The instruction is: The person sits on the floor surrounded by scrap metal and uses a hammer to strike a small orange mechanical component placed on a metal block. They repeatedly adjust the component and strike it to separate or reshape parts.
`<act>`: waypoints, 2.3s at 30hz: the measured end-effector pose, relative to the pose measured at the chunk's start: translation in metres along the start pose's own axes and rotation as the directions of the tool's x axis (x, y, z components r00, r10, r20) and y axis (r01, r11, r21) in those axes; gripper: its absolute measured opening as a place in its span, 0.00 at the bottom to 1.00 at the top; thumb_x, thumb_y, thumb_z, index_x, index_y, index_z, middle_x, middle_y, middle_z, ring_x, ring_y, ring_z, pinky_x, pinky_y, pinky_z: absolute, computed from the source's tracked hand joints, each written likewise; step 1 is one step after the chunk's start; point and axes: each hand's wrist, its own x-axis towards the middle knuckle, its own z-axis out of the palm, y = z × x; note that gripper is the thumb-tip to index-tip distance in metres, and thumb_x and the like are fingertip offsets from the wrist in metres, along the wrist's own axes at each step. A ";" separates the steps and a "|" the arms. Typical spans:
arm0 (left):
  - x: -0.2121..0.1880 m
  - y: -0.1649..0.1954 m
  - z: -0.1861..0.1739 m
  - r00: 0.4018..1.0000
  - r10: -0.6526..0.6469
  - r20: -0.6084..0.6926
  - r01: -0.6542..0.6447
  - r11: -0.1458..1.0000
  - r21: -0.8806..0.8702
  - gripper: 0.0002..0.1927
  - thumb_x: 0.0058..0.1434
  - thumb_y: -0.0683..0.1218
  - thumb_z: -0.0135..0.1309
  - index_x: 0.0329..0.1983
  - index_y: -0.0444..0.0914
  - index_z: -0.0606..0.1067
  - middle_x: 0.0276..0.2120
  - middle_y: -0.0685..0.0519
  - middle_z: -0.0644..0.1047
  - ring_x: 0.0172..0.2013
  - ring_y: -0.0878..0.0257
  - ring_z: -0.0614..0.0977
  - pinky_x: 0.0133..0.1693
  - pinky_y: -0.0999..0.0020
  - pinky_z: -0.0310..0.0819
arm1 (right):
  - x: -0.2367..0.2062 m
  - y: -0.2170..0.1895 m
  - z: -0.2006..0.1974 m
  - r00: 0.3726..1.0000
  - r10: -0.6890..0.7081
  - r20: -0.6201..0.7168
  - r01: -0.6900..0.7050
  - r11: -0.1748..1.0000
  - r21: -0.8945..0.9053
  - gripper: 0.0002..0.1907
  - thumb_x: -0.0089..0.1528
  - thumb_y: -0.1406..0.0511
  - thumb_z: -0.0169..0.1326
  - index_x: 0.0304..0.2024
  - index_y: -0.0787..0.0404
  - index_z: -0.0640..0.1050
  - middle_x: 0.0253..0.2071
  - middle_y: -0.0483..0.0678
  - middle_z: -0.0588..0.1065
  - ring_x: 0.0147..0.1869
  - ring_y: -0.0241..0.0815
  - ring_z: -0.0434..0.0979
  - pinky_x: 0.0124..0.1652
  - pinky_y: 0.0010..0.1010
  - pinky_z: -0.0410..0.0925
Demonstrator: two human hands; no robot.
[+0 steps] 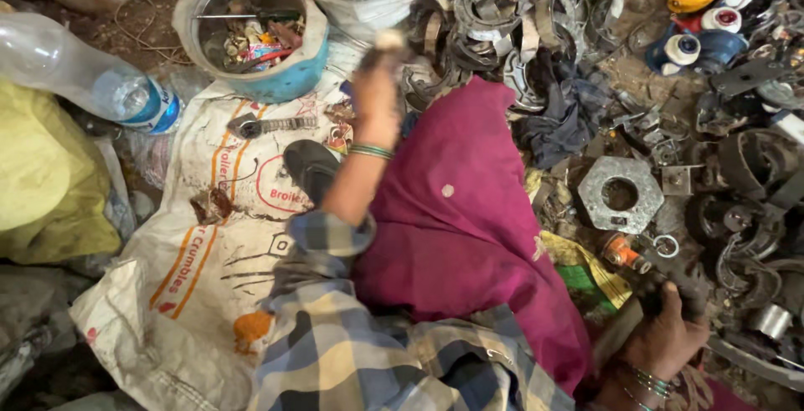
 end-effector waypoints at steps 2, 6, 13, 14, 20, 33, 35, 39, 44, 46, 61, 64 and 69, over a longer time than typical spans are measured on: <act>0.041 0.010 -0.036 0.972 0.128 -0.198 -0.172 0.960 -0.220 0.15 0.60 0.42 0.61 0.49 0.31 0.81 0.43 0.49 0.83 0.42 0.60 0.81 0.47 0.66 0.74 | 0.001 0.005 -0.006 1.000 0.003 0.018 -0.003 1.000 0.000 0.06 0.75 0.76 0.53 0.52 0.68 0.79 0.48 0.51 0.80 0.47 0.41 0.81 0.51 0.31 0.76; 0.082 0.016 -0.079 0.971 0.145 -0.192 -0.229 0.804 -0.549 0.17 0.63 0.39 0.58 0.55 0.34 0.74 0.49 0.50 0.80 0.47 0.59 0.83 0.52 0.67 0.77 | 0.003 0.008 -0.012 1.000 -0.001 0.028 0.002 0.999 -0.044 0.05 0.76 0.75 0.52 0.51 0.69 0.79 0.46 0.51 0.80 0.45 0.40 0.81 0.49 0.31 0.76; 0.015 0.004 0.026 0.960 0.203 0.194 -0.138 0.944 -0.301 0.14 0.66 0.40 0.59 0.54 0.34 0.79 0.48 0.53 0.82 0.47 0.65 0.82 0.51 0.71 0.76 | 0.003 -0.001 -0.009 0.995 0.025 -0.101 -0.047 0.975 -0.215 0.08 0.72 0.72 0.55 0.54 0.66 0.79 0.47 0.48 0.80 0.45 0.39 0.82 0.44 0.29 0.76; -0.002 0.003 0.053 0.942 0.187 0.278 -0.092 0.942 -0.322 0.12 0.67 0.40 0.59 0.53 0.34 0.80 0.47 0.53 0.82 0.45 0.66 0.82 0.49 0.71 0.76 | 0.001 -0.003 -0.011 0.994 0.020 -0.111 -0.048 0.966 -0.254 0.09 0.72 0.71 0.56 0.54 0.66 0.80 0.47 0.48 0.80 0.44 0.38 0.81 0.44 0.28 0.76; -0.136 -0.019 0.219 0.603 0.135 0.786 0.179 0.938 -0.298 0.10 0.71 0.43 0.59 0.52 0.34 0.80 0.41 0.55 0.82 0.39 0.68 0.81 0.45 0.71 0.78 | -0.004 -0.012 -0.019 0.960 0.038 -0.277 -0.153 0.902 -0.404 0.09 0.69 0.69 0.56 0.51 0.67 0.81 0.43 0.46 0.80 0.41 0.35 0.77 0.41 0.26 0.71; -0.217 -0.171 0.250 0.215 0.082 0.973 -0.593 0.803 0.063 0.06 0.62 0.43 0.59 0.42 0.40 0.81 0.40 0.47 0.83 0.42 0.48 0.84 0.46 0.55 0.78 | 0.069 -0.007 0.014 0.940 0.200 0.275 0.243 0.170 -0.955 0.23 0.53 0.61 0.66 0.51 0.59 0.80 0.45 0.58 0.79 0.46 0.61 0.79 0.44 0.48 0.71; -0.214 -0.173 0.254 0.204 0.043 0.978 -0.580 0.810 0.085 0.07 0.61 0.44 0.60 0.42 0.39 0.81 0.39 0.46 0.83 0.41 0.48 0.84 0.45 0.55 0.78 | 0.074 0.012 0.013 0.935 0.218 0.282 0.248 0.169 -0.954 0.22 0.53 0.62 0.65 0.50 0.57 0.81 0.45 0.57 0.79 0.46 0.60 0.80 0.45 0.47 0.72; -0.220 -0.166 0.257 0.144 -0.048 0.988 -0.588 0.799 0.124 0.09 0.63 0.46 0.60 0.43 0.38 0.81 0.39 0.44 0.82 0.40 0.47 0.83 0.43 0.55 0.77 | 0.069 0.032 0.004 0.961 0.213 0.175 0.112 0.278 -0.954 0.21 0.57 0.64 0.65 0.52 0.59 0.81 0.45 0.56 0.81 0.48 0.55 0.82 0.48 0.40 0.73; -0.223 -0.154 0.257 0.085 -0.041 0.996 -0.531 0.844 0.079 0.16 0.63 0.51 0.61 0.49 0.37 0.79 0.45 0.44 0.82 0.46 0.47 0.83 0.49 0.56 0.77 | 0.063 0.022 -0.004 0.979 0.201 0.026 -0.105 0.615 -0.781 0.20 0.60 0.67 0.63 0.54 0.66 0.80 0.48 0.52 0.82 0.49 0.42 0.83 0.50 0.31 0.73; -0.223 -0.148 0.257 0.045 -0.059 0.997 -0.494 0.867 0.073 0.22 0.62 0.53 0.62 0.54 0.36 0.78 0.50 0.43 0.81 0.51 0.47 0.82 0.53 0.56 0.75 | 0.063 0.017 -0.002 0.957 0.284 -0.052 -0.254 0.744 -0.618 0.18 0.63 0.68 0.60 0.55 0.68 0.80 0.47 0.50 0.82 0.49 0.38 0.81 0.50 0.29 0.73; -0.233 -0.119 0.255 0.003 -0.089 0.996 -0.310 0.947 0.086 0.38 0.55 0.54 0.72 0.65 0.35 0.71 0.56 0.43 0.80 0.58 0.53 0.83 0.60 0.62 0.74 | 0.054 0.013 0.005 0.935 0.351 -0.045 -0.349 0.936 0.047 0.14 0.69 0.65 0.55 0.55 0.68 0.77 0.51 0.48 0.79 0.51 0.37 0.80 0.51 0.31 0.76; -0.233 -0.114 0.254 0.042 -0.024 0.999 -0.284 0.958 0.035 0.38 0.53 0.53 0.73 0.64 0.35 0.73 0.56 0.44 0.81 0.57 0.53 0.83 0.60 0.62 0.75 | 0.053 0.006 0.008 0.944 0.329 -0.005 -0.328 0.944 0.022 0.16 0.69 0.65 0.56 0.56 0.68 0.77 0.51 0.48 0.79 0.51 0.38 0.80 0.51 0.32 0.75; -0.226 -0.103 0.252 -0.018 0.000 1.000 -0.248 0.969 -0.004 0.40 0.51 0.52 0.72 0.68 0.40 0.73 0.54 0.49 0.83 0.55 0.56 0.84 0.60 0.62 0.77 | 0.052 0.001 0.000 0.906 0.402 0.131 -0.318 0.852 -0.415 0.23 0.62 0.64 0.64 0.56 0.68 0.78 0.50 0.49 0.80 0.51 0.40 0.80 0.53 0.33 0.74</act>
